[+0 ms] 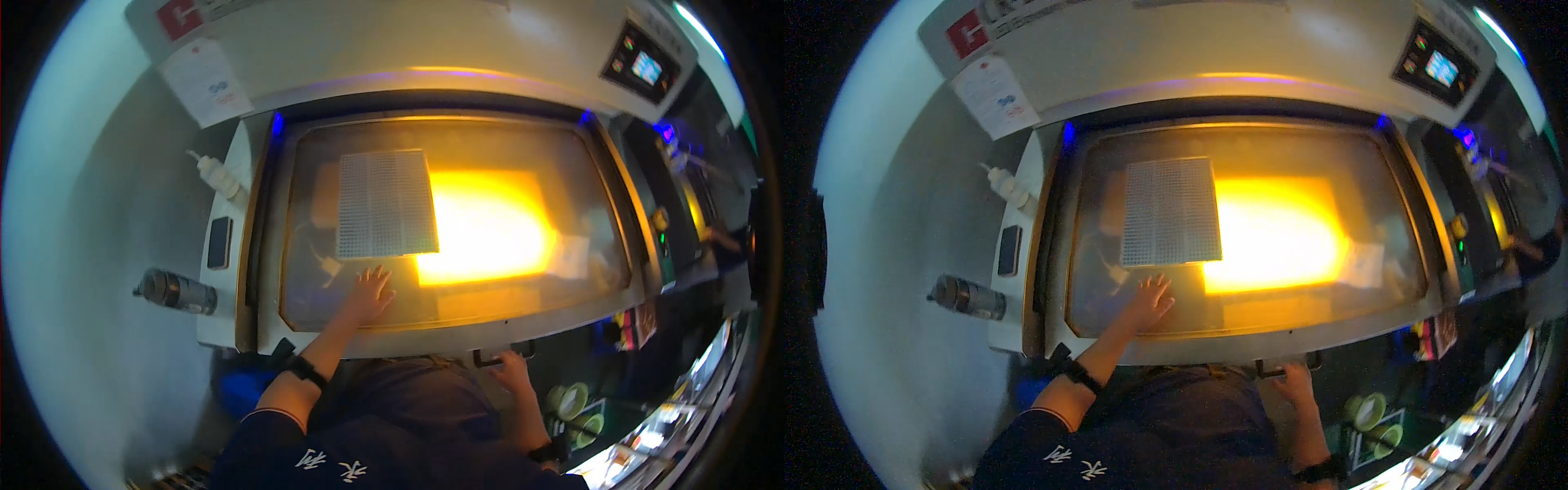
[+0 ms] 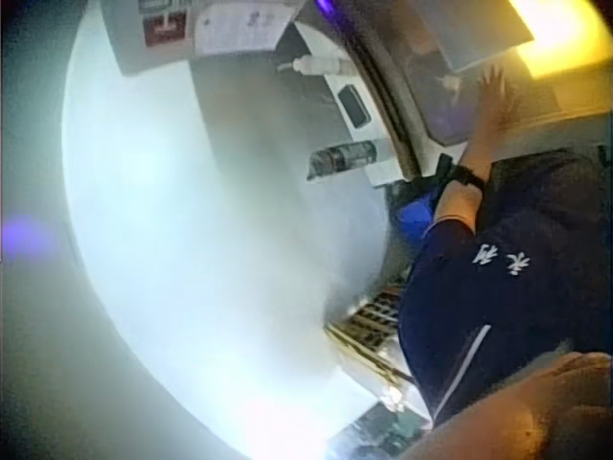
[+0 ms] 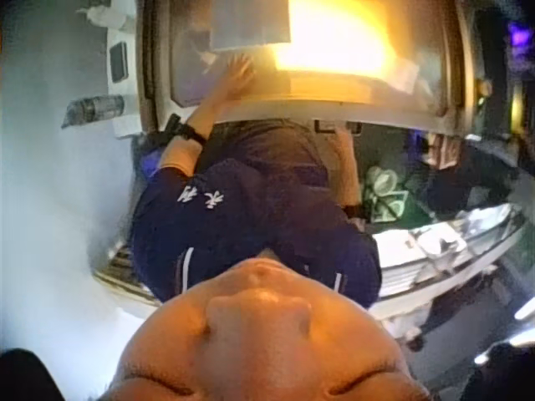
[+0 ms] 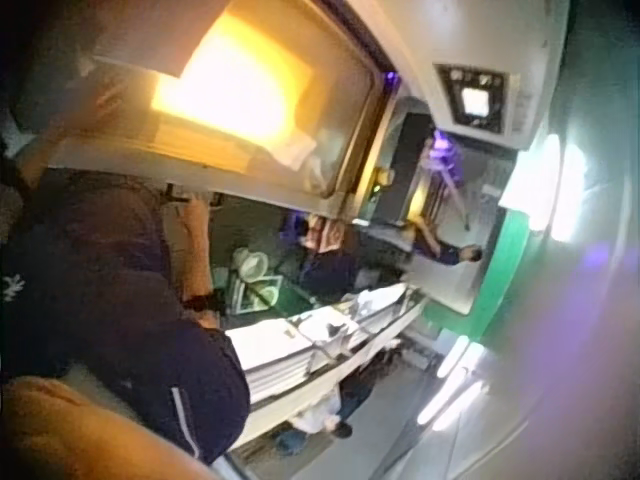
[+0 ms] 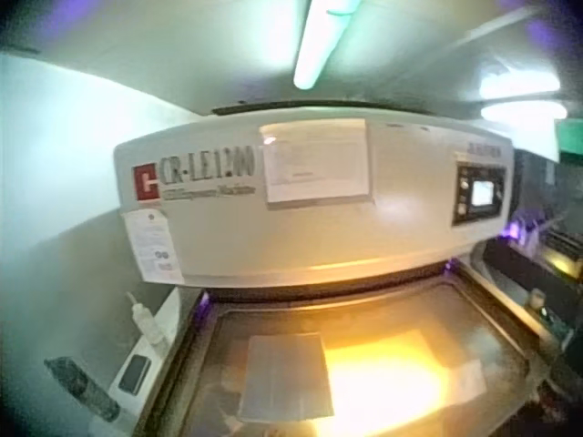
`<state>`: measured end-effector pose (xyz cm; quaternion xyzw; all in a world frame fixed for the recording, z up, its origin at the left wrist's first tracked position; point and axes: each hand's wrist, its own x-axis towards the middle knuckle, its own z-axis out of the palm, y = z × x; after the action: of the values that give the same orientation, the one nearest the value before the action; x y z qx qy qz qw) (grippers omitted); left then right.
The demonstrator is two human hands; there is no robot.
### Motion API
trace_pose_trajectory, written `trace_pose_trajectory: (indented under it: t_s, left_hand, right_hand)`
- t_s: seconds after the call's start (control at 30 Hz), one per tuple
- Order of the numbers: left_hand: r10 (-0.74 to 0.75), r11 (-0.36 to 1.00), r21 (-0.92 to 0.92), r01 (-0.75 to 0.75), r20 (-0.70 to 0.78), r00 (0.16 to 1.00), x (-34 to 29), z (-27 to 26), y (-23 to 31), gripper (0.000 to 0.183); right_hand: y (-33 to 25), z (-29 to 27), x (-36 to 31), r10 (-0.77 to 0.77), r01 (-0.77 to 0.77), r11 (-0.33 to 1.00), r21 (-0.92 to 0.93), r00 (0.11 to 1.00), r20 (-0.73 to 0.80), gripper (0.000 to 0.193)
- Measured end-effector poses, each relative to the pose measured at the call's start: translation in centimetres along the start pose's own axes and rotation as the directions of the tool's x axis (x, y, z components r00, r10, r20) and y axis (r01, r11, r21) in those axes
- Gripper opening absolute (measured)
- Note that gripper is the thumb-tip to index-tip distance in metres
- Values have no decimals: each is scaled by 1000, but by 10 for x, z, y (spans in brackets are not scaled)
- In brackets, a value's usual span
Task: Operating an industrial LED exposure machine to process electronic components or printed circuit materials.
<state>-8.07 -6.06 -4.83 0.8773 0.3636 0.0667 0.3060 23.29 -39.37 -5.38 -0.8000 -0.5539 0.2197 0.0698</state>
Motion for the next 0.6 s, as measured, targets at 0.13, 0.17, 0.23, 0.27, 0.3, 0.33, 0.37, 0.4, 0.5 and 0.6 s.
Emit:
trace_pose_trajectory:
  t_s: [0.13,0.17,0.23,0.27,0.3,0.33,0.37,0.4,0.5,0.6]
  left_hand:
    - [-130,949,270,162,-135,982,29,34,-23,71]
    - [-211,919,304,250,-154,965,31,43,-27,75]
    - [-177,879,429,207,-110,978,33,45,-11,75]
    - [-188,816,531,227,-128,974,33,44,-7,75]
    - [-154,827,534,179,-92,984,31,49,-15,75]
    - [-105,801,568,189,-178,978,28,54,-28,76]
    - [-53,779,592,205,-265,963,29,58,-34,77]
    - [-83,782,590,202,-222,972,32,55,-26,77]
    - [-119,789,580,202,-178,977,36,49,-14,78]
    - [-137,768,598,229,-197,971,37,56,-22,78]
  right_hand:
    - [-51,-15,-62,202,-131,869,477,974,-102,37]
    - [-52,-3,-83,292,-228,855,466,954,-68,36]
    - [-65,15,-119,453,-385,794,471,891,-34,36]
    - [-76,20,-131,511,-446,751,487,860,0,35]
    - [-87,24,-142,558,-497,711,497,829,33,34]
    - [-96,34,-151,596,-530,685,499,802,33,34]
    - [-105,48,-158,640,-537,590,603,766,56,32]
    - [-110,58,-167,680,-528,488,696,729,76,31]
    - [-123,68,-177,732,-522,366,770,673,109,31]
    - [-106,64,-171,721,-529,302,793,671,173,32]
